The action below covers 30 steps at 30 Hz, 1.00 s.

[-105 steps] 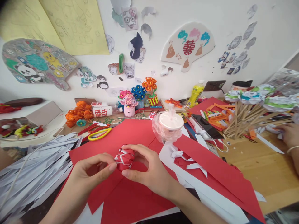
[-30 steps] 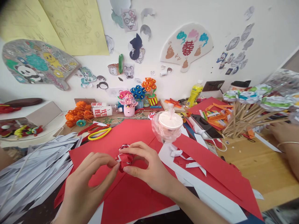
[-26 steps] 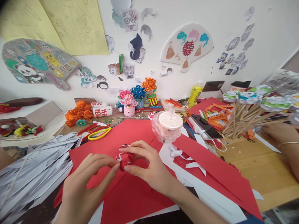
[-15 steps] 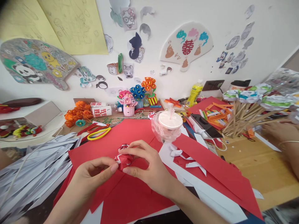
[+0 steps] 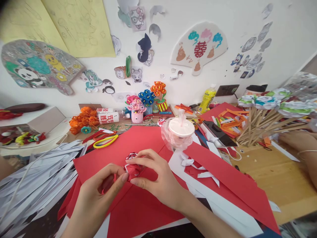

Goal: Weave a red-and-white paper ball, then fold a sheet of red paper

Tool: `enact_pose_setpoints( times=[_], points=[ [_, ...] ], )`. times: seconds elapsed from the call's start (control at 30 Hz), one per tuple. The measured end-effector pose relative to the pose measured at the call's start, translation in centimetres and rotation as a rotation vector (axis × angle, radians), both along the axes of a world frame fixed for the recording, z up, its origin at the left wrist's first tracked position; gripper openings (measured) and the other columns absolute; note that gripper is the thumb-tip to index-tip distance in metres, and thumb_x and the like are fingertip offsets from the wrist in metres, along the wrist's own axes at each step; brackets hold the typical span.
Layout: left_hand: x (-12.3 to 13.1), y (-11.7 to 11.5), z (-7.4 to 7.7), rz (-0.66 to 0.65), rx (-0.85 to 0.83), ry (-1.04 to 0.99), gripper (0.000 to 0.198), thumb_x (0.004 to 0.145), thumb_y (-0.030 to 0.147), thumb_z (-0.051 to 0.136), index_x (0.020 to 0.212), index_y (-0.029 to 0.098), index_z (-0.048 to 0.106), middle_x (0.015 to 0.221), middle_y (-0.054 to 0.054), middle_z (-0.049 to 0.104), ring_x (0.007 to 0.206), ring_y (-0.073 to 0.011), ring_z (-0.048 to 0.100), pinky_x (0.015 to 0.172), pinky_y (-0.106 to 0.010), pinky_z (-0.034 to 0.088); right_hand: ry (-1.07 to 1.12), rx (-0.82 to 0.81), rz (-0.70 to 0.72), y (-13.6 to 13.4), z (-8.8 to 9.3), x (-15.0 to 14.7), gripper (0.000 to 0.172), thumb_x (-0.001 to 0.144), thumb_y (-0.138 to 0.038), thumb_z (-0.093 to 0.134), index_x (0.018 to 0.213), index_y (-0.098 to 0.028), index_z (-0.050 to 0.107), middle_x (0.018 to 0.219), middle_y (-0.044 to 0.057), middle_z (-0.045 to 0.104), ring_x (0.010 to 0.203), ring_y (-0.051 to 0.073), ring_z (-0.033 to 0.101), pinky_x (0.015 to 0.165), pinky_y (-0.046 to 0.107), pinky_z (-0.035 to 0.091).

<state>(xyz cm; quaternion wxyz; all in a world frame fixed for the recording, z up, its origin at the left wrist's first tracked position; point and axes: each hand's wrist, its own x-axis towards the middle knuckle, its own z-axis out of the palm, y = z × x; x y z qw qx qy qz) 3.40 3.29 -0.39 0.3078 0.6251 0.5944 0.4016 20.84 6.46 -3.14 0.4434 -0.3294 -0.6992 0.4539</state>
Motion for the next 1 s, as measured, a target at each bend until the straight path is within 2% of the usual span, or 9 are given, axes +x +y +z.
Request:
enact_pose_setpoints(
  times=[0.1, 0.2, 0.33, 0.5, 0.63, 1.0],
  points=[
    [-0.3, 0.0, -0.2, -0.061, 0.057, 0.059, 0.022, 0.087, 0.037, 0.055, 0.071, 0.022, 0.057, 0.067, 0.002, 0.06, 0.06, -0.013, 0.05, 0.057, -0.023, 0.042, 0.131, -0.167, 0.09, 0.2, 0.1, 0.2, 0.042, 0.081, -0.04, 0.069, 0.121, -0.031, 0.06, 0.121, 0.006, 0.053, 0.113, 0.021, 0.054, 0.098, 0.037, 0.046],
    [-0.4, -0.1, -0.3, -0.076, 0.101, 0.112, 0.022, 0.089, 0.036, 0.051, 0.073, 0.022, 0.056, 0.068, 0.002, 0.06, 0.061, -0.014, 0.052, 0.057, -0.023, 0.042, 0.218, -0.365, 0.159, 0.5, 0.0, 0.3, 0.058, 0.081, -0.046, 0.068, 0.133, -0.03, 0.049, 0.128, 0.008, 0.054, 0.121, 0.024, 0.051, 0.1, 0.04, 0.045],
    [-0.3, -0.2, -0.3, -0.083, 0.156, 0.169, 0.02, 0.091, 0.031, 0.049, 0.074, 0.023, 0.055, 0.07, 0.002, 0.06, 0.06, -0.0134, 0.051, 0.057, -0.023, 0.041, 0.267, -0.466, 0.227, 0.7, -0.3, 0.1, 0.046, 0.084, -0.045, 0.066, 0.124, -0.023, 0.058, 0.123, 0.01, 0.062, 0.119, 0.025, 0.054, 0.101, 0.043, 0.043],
    [-0.9, 0.3, 0.0, -0.077, 0.166, 0.129, 0.02, 0.09, 0.034, 0.051, 0.074, 0.023, 0.057, 0.071, 0.002, 0.061, 0.062, -0.0138, 0.052, 0.059, -0.024, 0.041, 0.298, -0.457, 0.193, 0.8, -0.3, 0.1, 0.046, 0.08, -0.043, 0.07, 0.12, -0.023, 0.061, 0.127, 0.01, 0.062, 0.119, 0.025, 0.056, 0.102, 0.043, 0.042],
    [-1.4, 0.4, 0.4, -0.039, 0.173, 0.063, 0.017, 0.088, 0.034, 0.055, 0.075, 0.024, 0.06, 0.071, 0.002, 0.062, 0.061, -0.0133, 0.051, 0.057, -0.024, 0.04, 0.27, -0.426, 0.22, 0.8, 0.0, 0.4, 0.046, 0.081, -0.042, 0.07, 0.123, -0.026, 0.06, 0.122, 0.008, 0.064, 0.12, 0.025, 0.055, 0.103, 0.044, 0.041],
    [-0.4, 0.0, 0.5, -0.008, 0.166, 0.042, 0.015, 0.083, 0.037, 0.06, 0.075, 0.025, 0.062, 0.069, 0.001, 0.063, 0.06, -0.0152, 0.047, 0.059, -0.027, 0.041, 0.188, -0.309, 0.222, 0.8, -0.2, 0.3, 0.051, 0.08, -0.038, 0.072, 0.127, -0.028, 0.057, 0.122, 0.006, 0.059, 0.122, 0.023, 0.05, 0.107, 0.046, 0.037]
  ],
)
